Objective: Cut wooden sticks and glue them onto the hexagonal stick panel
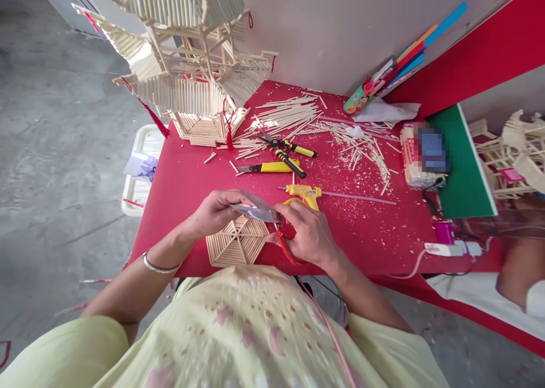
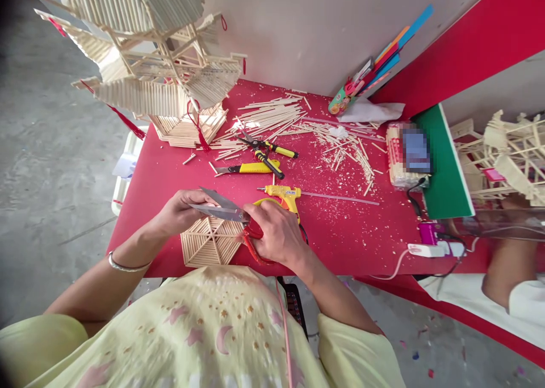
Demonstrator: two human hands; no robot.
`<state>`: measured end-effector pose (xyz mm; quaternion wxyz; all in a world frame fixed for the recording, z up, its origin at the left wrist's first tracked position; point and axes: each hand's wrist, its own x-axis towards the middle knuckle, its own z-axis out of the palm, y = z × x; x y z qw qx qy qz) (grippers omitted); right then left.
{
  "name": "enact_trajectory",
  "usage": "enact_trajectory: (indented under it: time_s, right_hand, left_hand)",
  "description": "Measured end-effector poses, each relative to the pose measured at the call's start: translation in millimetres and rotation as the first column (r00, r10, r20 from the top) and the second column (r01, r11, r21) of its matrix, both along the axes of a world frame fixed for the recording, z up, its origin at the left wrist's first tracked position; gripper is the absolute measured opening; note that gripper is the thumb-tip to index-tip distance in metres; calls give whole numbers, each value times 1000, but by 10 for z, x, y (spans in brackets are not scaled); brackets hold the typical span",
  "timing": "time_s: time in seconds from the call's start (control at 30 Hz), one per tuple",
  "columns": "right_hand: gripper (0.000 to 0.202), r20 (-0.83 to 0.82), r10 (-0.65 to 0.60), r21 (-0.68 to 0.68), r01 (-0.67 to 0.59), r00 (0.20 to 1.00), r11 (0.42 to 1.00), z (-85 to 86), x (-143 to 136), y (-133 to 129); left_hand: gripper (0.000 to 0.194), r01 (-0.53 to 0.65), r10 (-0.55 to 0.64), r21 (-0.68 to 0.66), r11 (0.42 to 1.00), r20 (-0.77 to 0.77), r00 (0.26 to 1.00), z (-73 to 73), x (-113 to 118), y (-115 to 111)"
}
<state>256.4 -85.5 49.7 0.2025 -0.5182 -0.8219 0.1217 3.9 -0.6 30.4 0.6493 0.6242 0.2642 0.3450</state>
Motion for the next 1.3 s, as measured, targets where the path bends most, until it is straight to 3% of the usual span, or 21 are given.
enact_trajectory:
  time_s: [0.17, 0.27, 0.47, 0.63, 0.77, 0.9, 1.13, 1.23, 1.3]
  right_hand:
    - [61, 11, -6, 25, 5, 1000, 1000, 10, 33, 59]
    - [62, 30, -12, 23, 11, 999, 1000, 19, 55, 92]
    - [64, 64, -41, -34, 44, 997, 998, 46, 105, 108]
    - [59, -38, -57, -35, 56, 998, 998, -53, 134, 82]
    - [53, -126, -88, -54, 82, 988, 995, -152, 131, 39]
    - [44, -108, -141, -21, 139, 984, 990, -188, 151, 10]
    - [35, -135, -167, 18, 171, 977, 985, -334, 223, -89]
    - [36, -181, -243, 14, 249, 953, 968, -301, 292, -79]
    - [45, -135, -378, -10, 381, 916, 925, -204, 428, 33]
  left_hand:
    - [26, -2, 1, 46, 999, 21, 1000, 24, 33, 111]
    - [25, -5, 5, 5, 1000, 42, 999, 32, 72, 165]
    - [21, -8, 8, 19, 1000, 24, 1000, -40, 145, 258]
    - [19, 46, -45, -12, 999, 44, 998, -52, 252, 307]
    - [19, 76, -70, -64, 995, 82, 994, -23, 352, 306]
    - [21, 89, -84, -125, 988, 46, 995, 15, 424, 290]
    - [35, 87, -92, -363, 928, 4, 996, -46, 496, 247]
    - [39, 66, -86, -355, 932, -40, 995, -43, 497, 254]
    - [41, 71, -98, -312, 947, -72, 993, -19, 481, 264]
